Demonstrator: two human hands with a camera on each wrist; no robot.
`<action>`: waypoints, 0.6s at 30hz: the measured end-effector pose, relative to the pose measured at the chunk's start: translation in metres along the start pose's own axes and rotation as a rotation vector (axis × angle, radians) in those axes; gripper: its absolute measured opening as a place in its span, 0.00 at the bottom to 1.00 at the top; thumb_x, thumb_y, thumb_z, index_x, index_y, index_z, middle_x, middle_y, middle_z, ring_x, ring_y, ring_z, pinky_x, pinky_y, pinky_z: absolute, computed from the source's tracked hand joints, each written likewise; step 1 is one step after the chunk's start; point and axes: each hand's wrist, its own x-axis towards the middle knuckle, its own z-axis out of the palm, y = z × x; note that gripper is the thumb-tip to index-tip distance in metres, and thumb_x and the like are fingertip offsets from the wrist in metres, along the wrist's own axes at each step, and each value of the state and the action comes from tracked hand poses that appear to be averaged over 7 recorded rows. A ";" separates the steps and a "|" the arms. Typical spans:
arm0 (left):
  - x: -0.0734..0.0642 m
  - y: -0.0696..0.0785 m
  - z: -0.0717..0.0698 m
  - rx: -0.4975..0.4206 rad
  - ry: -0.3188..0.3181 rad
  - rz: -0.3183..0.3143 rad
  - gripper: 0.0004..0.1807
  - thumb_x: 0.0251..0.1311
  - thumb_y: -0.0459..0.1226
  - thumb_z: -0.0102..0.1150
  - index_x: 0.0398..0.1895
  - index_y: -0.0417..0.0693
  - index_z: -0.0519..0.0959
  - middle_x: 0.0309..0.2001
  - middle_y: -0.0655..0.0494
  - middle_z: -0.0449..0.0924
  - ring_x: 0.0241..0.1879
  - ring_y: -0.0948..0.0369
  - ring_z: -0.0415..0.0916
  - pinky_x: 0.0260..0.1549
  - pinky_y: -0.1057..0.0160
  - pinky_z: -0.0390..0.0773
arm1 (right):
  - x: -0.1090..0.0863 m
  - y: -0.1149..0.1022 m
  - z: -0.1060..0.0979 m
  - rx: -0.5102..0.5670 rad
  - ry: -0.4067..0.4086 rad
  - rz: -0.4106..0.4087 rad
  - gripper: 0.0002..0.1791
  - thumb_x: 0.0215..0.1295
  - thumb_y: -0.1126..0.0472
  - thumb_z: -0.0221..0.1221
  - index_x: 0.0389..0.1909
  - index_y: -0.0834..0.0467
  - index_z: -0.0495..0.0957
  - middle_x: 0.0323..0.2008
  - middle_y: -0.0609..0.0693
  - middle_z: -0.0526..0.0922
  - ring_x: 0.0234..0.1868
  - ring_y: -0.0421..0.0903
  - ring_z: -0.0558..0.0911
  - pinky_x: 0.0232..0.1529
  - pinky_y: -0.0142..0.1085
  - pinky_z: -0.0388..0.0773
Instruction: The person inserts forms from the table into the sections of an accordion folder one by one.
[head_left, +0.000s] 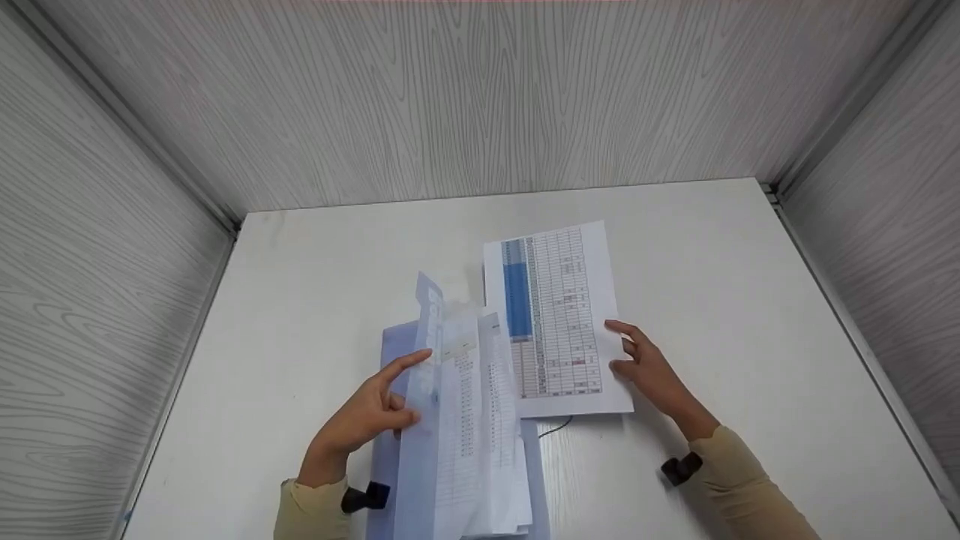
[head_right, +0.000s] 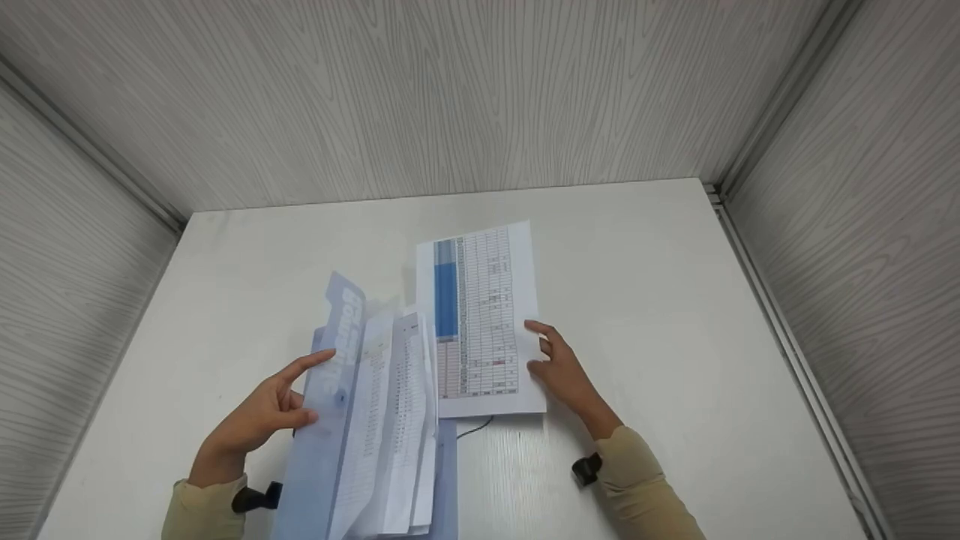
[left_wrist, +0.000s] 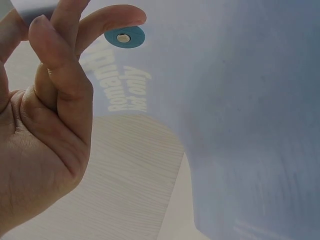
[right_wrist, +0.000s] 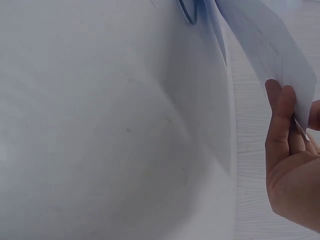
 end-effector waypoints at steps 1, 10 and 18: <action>0.002 -0.001 -0.002 0.003 -0.001 0.012 0.43 0.58 0.27 0.60 0.75 0.41 0.50 0.12 0.60 0.60 0.11 0.57 0.57 0.18 0.69 0.71 | 0.000 0.000 0.000 0.004 -0.003 -0.011 0.37 0.64 0.73 0.48 0.74 0.51 0.53 0.65 0.61 0.69 0.52 0.45 0.79 0.43 0.33 0.77; 0.018 -0.013 -0.023 0.019 -0.016 0.093 0.43 0.58 0.27 0.59 0.75 0.40 0.49 0.12 0.63 0.61 0.12 0.71 0.62 0.19 0.70 0.71 | -0.001 0.005 0.001 -0.004 -0.003 -0.040 0.37 0.65 0.72 0.50 0.73 0.52 0.52 0.63 0.63 0.70 0.48 0.44 0.80 0.41 0.33 0.78; 0.031 -0.018 -0.041 0.049 -0.017 0.157 0.44 0.58 0.27 0.59 0.75 0.41 0.50 0.12 0.62 0.63 0.13 0.71 0.63 0.19 0.71 0.71 | 0.000 0.003 -0.002 -0.057 0.004 -0.083 0.38 0.63 0.71 0.52 0.74 0.52 0.52 0.64 0.64 0.70 0.47 0.46 0.81 0.41 0.35 0.79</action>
